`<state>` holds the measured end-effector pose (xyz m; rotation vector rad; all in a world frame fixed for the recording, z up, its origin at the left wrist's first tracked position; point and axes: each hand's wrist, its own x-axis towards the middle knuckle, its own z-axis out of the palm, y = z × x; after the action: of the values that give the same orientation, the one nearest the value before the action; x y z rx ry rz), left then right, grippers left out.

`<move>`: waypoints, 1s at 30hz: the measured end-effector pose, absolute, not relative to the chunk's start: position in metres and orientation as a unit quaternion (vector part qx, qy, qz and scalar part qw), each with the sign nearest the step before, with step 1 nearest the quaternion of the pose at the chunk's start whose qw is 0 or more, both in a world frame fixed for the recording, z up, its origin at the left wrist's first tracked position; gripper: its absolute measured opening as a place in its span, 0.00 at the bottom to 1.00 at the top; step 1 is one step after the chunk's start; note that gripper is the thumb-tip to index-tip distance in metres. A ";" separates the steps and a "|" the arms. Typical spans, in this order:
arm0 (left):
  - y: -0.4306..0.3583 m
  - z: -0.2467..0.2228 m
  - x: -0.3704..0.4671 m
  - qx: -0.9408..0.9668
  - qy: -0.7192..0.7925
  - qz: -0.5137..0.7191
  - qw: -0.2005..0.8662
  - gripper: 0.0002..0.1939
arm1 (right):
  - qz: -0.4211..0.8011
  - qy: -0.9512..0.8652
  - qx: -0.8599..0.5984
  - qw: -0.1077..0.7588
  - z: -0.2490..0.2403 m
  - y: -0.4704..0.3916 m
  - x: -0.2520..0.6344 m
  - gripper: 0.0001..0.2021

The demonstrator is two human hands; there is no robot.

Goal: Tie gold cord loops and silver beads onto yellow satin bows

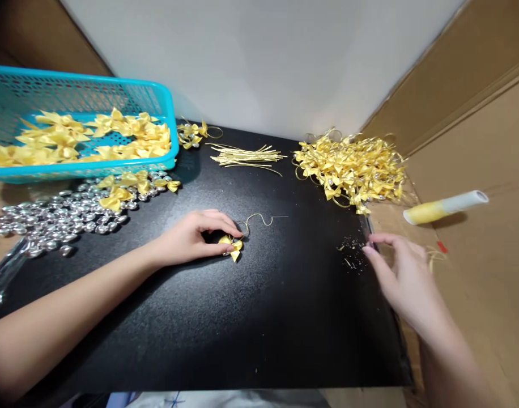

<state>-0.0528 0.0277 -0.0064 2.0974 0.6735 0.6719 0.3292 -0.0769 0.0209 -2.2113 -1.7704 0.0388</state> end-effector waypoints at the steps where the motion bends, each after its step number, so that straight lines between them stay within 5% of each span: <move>1: 0.028 -0.007 -0.053 0.832 0.267 0.266 0.406 0.10 | 0.069 -0.627 -0.757 0.170 0.021 -0.072 0.316 0.13; 9: 0.028 -0.007 -0.052 0.829 0.267 0.271 0.409 0.09 | 0.078 -0.750 -0.641 0.148 0.017 -0.060 0.195 0.13; 13: 0.028 -0.008 -0.051 0.826 0.274 0.282 0.405 0.09 | 0.114 -0.792 -0.584 0.137 0.009 -0.102 0.135 0.33; 17: 0.027 -0.008 -0.052 0.825 0.276 0.288 0.399 0.08 | 0.143 -0.898 -0.398 0.125 0.001 -0.120 0.104 0.20; 22: 0.026 -0.008 -0.053 0.824 0.277 0.297 0.395 0.08 | 0.206 -0.913 -0.338 0.100 0.000 -0.106 0.121 0.14; 30: 0.026 -0.006 -0.052 0.825 0.289 0.287 0.393 0.08 | 0.244 -0.845 -0.449 0.155 0.013 -0.107 0.141 0.12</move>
<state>-0.0516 0.0261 -0.0061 2.0936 0.7325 0.7292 0.1412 -0.1072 0.0132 -1.2866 -2.4211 0.6995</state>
